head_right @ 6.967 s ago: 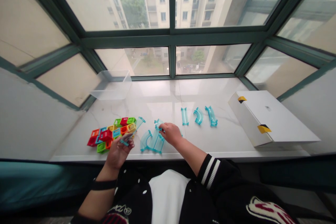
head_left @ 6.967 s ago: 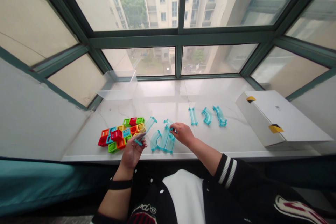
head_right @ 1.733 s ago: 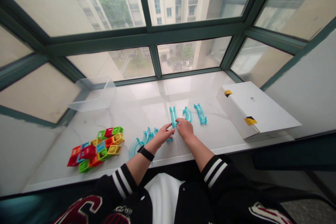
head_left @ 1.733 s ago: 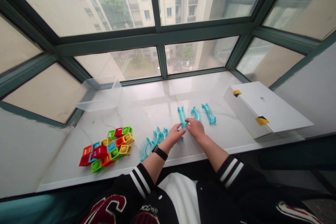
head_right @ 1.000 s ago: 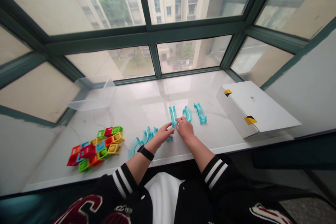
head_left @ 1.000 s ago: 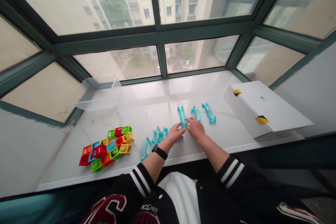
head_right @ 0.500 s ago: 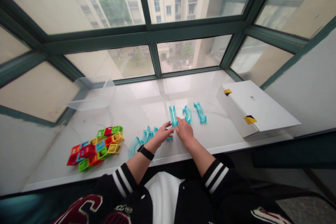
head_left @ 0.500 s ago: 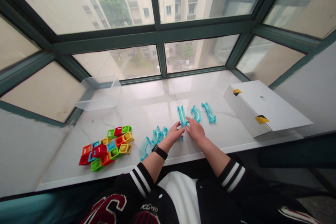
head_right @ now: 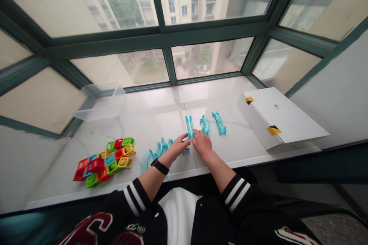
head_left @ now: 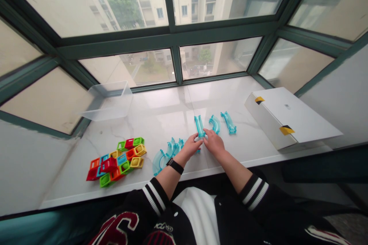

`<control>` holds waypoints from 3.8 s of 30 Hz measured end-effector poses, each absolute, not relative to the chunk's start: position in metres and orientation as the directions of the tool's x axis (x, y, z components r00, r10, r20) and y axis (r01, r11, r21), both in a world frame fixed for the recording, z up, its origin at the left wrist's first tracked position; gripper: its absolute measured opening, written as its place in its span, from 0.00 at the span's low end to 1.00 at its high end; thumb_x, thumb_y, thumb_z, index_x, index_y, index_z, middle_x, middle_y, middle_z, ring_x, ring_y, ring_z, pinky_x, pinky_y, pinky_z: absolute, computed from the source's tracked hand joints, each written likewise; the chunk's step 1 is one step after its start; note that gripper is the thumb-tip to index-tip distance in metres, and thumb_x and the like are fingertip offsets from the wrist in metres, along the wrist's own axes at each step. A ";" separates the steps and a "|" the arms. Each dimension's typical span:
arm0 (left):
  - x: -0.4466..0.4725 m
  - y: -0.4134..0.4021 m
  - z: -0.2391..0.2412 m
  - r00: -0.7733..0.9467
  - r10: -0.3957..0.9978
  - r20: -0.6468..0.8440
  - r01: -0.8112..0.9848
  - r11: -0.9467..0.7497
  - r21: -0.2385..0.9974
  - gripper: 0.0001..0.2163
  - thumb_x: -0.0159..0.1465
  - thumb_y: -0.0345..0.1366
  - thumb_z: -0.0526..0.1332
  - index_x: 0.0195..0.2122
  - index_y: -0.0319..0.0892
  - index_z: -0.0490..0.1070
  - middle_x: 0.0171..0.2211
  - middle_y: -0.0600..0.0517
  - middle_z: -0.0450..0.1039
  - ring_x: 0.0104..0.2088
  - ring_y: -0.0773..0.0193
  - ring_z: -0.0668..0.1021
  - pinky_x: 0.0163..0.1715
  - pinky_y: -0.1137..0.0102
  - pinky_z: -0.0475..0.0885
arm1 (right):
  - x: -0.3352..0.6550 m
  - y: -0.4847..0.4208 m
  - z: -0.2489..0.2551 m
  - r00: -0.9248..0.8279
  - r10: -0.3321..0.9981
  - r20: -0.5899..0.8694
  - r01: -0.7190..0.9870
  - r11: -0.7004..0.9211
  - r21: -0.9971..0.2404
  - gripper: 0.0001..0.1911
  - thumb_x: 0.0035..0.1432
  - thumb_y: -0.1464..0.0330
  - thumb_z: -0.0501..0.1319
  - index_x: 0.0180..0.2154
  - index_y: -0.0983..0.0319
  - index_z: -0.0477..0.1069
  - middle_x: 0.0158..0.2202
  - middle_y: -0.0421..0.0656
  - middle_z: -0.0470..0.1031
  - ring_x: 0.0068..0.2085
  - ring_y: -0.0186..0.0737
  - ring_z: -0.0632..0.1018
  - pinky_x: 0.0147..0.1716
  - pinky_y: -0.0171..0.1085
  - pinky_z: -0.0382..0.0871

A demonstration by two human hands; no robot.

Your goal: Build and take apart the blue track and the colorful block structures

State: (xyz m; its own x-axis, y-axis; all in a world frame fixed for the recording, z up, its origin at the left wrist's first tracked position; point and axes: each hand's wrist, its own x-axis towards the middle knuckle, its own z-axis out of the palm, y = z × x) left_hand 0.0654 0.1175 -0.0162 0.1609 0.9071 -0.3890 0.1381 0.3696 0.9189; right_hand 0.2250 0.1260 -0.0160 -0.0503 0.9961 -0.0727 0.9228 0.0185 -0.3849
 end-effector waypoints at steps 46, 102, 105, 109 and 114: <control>0.064 0.119 -0.025 0.170 0.914 -0.367 0.202 0.332 0.921 0.34 0.65 0.41 0.68 0.70 0.39 0.63 0.67 0.36 0.68 0.46 0.58 0.80 0.37 0.68 0.81 | 0.222 0.132 -0.045 0.007 1.000 0.014 0.844 0.002 -0.536 0.28 0.68 0.72 0.58 0.68 0.63 0.64 0.60 0.52 0.76 0.57 0.49 0.78 0.56 0.42 0.72; 0.064 0.118 -0.023 0.151 0.918 -0.365 0.166 0.341 0.925 0.33 0.64 0.41 0.69 0.69 0.42 0.63 0.72 0.38 0.61 0.48 0.57 0.80 0.38 0.68 0.81 | 0.222 0.129 -0.038 -0.007 1.000 -0.014 0.923 0.001 -0.384 0.29 0.69 0.71 0.57 0.70 0.60 0.63 0.61 0.50 0.78 0.54 0.47 0.81 0.52 0.39 0.74; 0.063 0.118 -0.024 0.152 0.918 -0.365 0.162 0.342 0.926 0.33 0.64 0.42 0.70 0.69 0.43 0.64 0.72 0.38 0.61 0.49 0.57 0.80 0.39 0.68 0.81 | 0.222 0.130 -0.039 -0.006 1.000 -0.014 0.925 0.000 -0.379 0.28 0.71 0.70 0.56 0.70 0.59 0.63 0.61 0.50 0.78 0.54 0.47 0.81 0.52 0.39 0.74; 0.063 0.118 -0.023 0.151 0.919 -0.365 0.158 0.342 0.926 0.34 0.64 0.42 0.70 0.69 0.43 0.64 0.72 0.38 0.61 0.50 0.56 0.80 0.39 0.68 0.81 | 0.222 0.131 -0.039 -0.001 1.000 -0.012 0.925 -0.003 -0.379 0.25 0.74 0.69 0.52 0.69 0.58 0.64 0.60 0.50 0.78 0.52 0.47 0.82 0.51 0.39 0.75; 0.064 0.118 -0.022 0.149 0.918 -0.368 0.155 0.346 0.926 0.35 0.62 0.44 0.72 0.69 0.44 0.65 0.71 0.37 0.62 0.49 0.56 0.80 0.39 0.67 0.81 | 0.222 0.131 -0.041 0.005 1.000 -0.008 0.920 -0.008 -0.392 0.25 0.73 0.68 0.55 0.69 0.58 0.64 0.59 0.50 0.79 0.52 0.47 0.82 0.50 0.40 0.75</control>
State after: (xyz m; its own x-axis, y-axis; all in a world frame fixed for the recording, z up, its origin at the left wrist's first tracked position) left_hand 0.0642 0.1176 -0.0221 0.1490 0.9179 -0.3677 0.1547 0.3457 0.9255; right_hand 0.2225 0.1306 -0.0409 0.0051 1.0000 -0.0084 0.9199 -0.0080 -0.3920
